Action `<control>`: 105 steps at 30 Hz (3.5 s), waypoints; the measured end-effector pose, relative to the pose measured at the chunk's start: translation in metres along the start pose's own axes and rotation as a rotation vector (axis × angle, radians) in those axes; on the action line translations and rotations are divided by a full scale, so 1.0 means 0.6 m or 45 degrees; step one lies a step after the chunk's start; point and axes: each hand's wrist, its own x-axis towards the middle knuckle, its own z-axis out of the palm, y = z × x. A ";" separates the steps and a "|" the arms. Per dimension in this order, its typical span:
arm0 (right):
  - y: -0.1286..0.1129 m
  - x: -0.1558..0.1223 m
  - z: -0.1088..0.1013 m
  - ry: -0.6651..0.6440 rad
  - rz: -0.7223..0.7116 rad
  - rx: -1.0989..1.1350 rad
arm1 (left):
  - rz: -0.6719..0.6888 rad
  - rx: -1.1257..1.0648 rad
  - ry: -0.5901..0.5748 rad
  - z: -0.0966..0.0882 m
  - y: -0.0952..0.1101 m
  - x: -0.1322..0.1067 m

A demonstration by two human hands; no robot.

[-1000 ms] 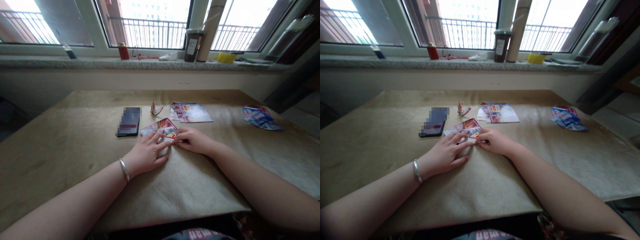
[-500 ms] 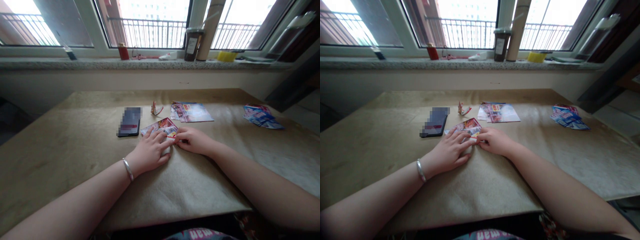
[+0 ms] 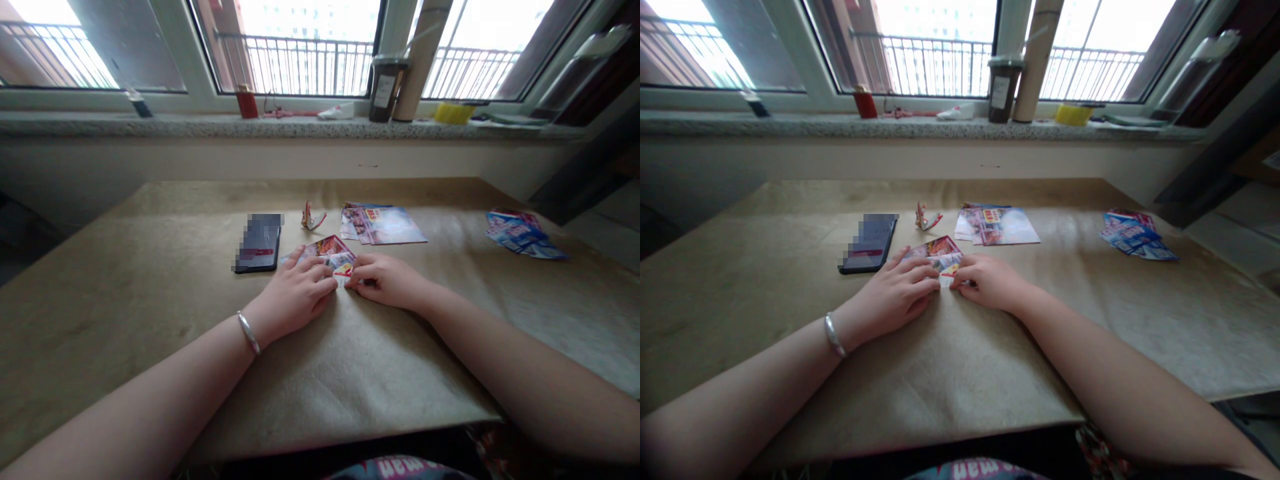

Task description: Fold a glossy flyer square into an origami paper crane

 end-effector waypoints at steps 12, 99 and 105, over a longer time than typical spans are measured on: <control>-0.004 -0.001 -0.007 -0.008 0.025 -0.021 | 0.087 0.125 0.047 -0.006 0.001 0.007; 0.028 -0.025 -0.052 0.002 0.046 -0.185 | -0.002 0.024 -0.228 -0.029 -0.005 -0.013; -0.012 -0.007 -0.021 -0.040 -0.187 -0.151 | -0.022 0.012 -0.185 -0.023 0.001 -0.014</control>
